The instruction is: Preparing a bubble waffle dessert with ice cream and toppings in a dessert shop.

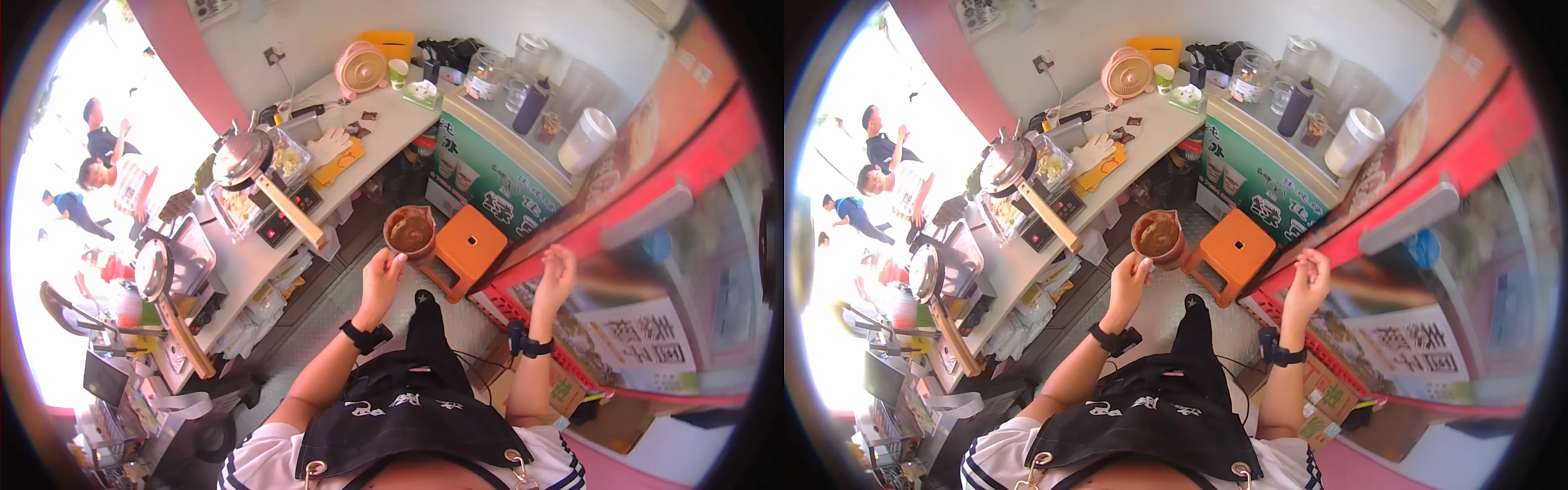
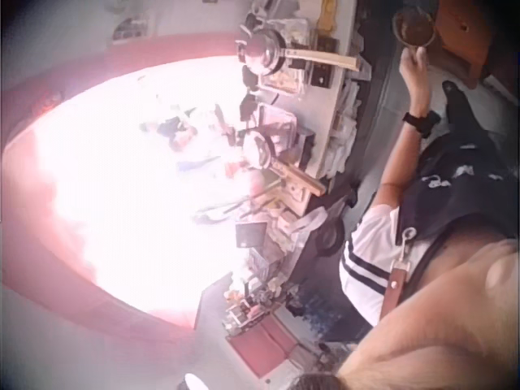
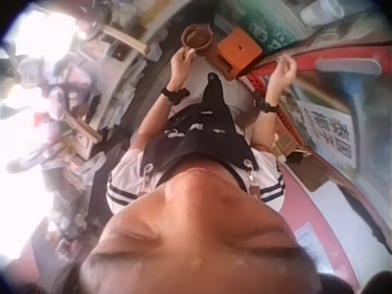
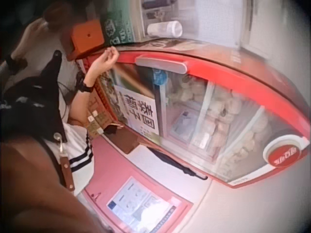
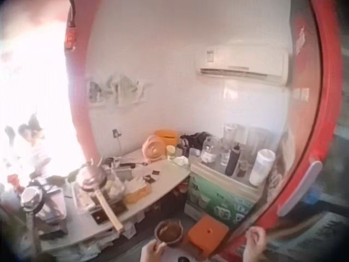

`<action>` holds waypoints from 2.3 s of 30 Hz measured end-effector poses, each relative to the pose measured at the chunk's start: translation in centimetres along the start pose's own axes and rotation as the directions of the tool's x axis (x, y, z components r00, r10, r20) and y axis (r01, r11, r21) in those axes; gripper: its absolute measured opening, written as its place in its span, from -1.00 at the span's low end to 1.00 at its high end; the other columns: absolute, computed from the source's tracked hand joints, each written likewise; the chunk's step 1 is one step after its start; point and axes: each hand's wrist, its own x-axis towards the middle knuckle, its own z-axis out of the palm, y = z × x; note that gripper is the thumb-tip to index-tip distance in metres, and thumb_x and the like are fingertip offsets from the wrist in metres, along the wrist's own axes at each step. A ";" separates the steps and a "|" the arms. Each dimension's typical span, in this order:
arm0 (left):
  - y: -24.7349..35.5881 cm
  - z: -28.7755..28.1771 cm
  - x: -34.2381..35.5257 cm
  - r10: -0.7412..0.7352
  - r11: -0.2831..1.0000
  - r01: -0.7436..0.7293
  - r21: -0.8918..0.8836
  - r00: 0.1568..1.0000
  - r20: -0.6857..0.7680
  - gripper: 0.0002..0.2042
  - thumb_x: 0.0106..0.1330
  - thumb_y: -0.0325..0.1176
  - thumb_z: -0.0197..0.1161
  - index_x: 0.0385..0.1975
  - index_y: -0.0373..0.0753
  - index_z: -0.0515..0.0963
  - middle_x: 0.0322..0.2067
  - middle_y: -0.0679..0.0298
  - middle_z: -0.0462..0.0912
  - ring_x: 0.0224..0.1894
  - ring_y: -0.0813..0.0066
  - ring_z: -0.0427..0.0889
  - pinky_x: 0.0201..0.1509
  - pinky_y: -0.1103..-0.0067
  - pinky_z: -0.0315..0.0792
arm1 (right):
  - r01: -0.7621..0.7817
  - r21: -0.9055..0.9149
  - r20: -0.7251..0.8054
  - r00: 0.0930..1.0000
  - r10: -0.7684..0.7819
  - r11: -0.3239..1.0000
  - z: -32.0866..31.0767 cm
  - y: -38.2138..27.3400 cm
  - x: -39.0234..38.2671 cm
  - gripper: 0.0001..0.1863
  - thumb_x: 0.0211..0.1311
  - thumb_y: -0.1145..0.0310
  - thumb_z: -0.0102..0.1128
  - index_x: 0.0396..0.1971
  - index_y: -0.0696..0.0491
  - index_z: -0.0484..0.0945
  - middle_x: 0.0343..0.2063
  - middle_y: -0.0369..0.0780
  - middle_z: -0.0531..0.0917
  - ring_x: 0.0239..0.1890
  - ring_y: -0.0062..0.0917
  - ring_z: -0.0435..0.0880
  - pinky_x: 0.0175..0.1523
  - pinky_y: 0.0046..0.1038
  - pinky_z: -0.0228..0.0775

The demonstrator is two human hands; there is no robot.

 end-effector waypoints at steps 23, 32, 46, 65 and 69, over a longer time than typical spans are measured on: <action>-0.2 22.4 39.2 0.159 0.985 -0.163 0.056 0.984 0.075 -0.62 0.29 -0.26 0.24 -0.63 -0.32 0.25 -0.70 0.24 0.29 -0.62 0.52 0.22 -0.53 0.55 0.22 | -0.364 -0.182 0.253 0.880 0.402 0.913 9.1 13.8 13.9 -0.89 0.16 0.70 0.00 -0.37 0.20 0.47 -0.46 -0.26 0.55 -0.45 -0.63 0.55 -0.32 -0.62 0.39; 0.5 30.6 43.4 0.180 0.970 -0.211 0.125 0.958 0.222 -0.60 0.28 -0.21 0.26 -0.63 -0.35 0.30 -0.73 0.19 0.32 -0.64 0.43 0.23 -0.52 0.47 0.25 | -0.081 -0.270 -0.099 0.993 0.056 0.959 17.9 19.9 31.8 -0.23 -0.07 0.45 0.39 0.18 0.12 0.21 0.07 -0.16 0.42 -0.16 -0.43 0.54 -0.04 -0.48 0.39; 0.5 30.4 40.8 0.201 0.957 -0.246 0.154 0.945 0.259 -0.62 0.27 -0.29 0.26 -0.60 -0.36 0.23 -0.68 0.13 0.21 -0.60 0.35 0.12 -0.52 0.46 0.19 | -0.010 -0.319 -0.035 0.999 -0.002 0.948 18.6 21.3 39.8 -0.24 -0.17 0.40 0.48 0.09 0.10 0.27 -0.08 -0.08 0.58 -0.05 -0.20 0.58 0.05 -0.32 0.37; 0.7 39.7 31.9 0.207 0.965 -0.260 0.028 0.824 0.527 -0.63 0.27 -0.34 0.26 -0.61 -0.32 0.20 -0.69 0.25 0.17 -0.57 0.52 0.11 -0.52 0.55 0.19 | -0.391 -0.195 -0.260 0.905 0.337 0.900 7.6 20.7 29.0 -0.63 0.30 0.37 0.08 0.07 0.12 0.34 -0.26 -0.14 0.62 -0.42 -0.54 0.60 -0.27 -0.53 0.44; 1.3 42.2 32.2 0.207 0.966 -0.257 0.032 0.842 0.499 -0.60 0.27 -0.26 0.26 -0.61 -0.34 0.22 -0.67 0.21 0.18 -0.57 0.45 0.10 -0.51 0.49 0.19 | -0.348 -0.206 -0.269 0.919 0.289 0.914 7.6 20.0 28.7 -0.58 0.30 0.40 0.06 0.13 0.10 0.27 -0.24 -0.12 0.60 -0.32 -0.48 0.60 -0.20 -0.49 0.45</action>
